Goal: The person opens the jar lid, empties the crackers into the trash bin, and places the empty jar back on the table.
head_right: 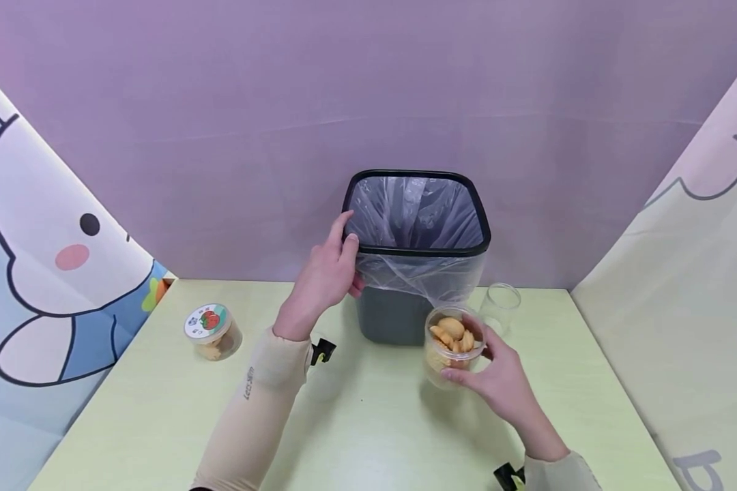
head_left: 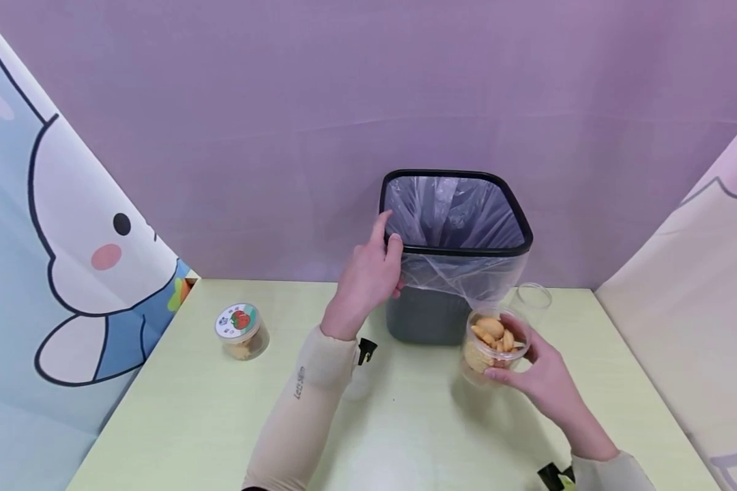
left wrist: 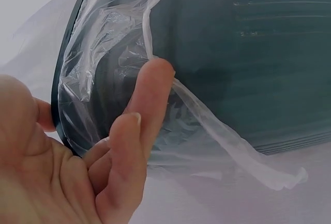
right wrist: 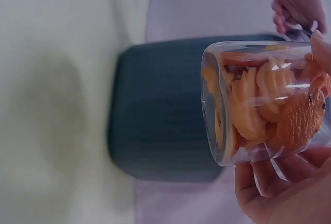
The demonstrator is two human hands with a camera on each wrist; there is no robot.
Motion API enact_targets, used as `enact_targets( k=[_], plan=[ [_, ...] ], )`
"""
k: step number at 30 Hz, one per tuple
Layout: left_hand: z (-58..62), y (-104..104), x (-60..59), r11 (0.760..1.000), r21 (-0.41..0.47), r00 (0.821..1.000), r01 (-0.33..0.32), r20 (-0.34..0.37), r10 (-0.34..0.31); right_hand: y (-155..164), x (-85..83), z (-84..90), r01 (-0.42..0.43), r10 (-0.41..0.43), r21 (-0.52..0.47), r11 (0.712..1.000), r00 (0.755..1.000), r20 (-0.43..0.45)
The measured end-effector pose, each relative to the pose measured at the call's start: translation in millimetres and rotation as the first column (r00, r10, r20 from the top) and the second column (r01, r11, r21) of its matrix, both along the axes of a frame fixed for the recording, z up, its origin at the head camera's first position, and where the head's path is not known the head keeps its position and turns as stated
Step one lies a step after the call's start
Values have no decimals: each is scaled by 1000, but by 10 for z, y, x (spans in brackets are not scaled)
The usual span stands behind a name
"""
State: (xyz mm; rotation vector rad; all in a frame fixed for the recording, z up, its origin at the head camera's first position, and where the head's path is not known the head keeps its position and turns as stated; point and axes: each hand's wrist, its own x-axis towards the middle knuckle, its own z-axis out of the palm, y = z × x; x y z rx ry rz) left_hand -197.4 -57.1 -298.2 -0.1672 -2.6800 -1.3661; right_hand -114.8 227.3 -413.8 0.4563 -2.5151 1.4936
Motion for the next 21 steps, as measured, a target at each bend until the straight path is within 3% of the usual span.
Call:
enact_targets(
  k=[11,21],
  plan=[
    [-7,4,7,1000,-17,1000,-9,9,9,287,14,356,93,-93,10,996,995,-26],
    [-21,0,3,999,-47,1000,5,-21,-6,557,-108,640,160,-158,41,986,986,-53]
  ],
)
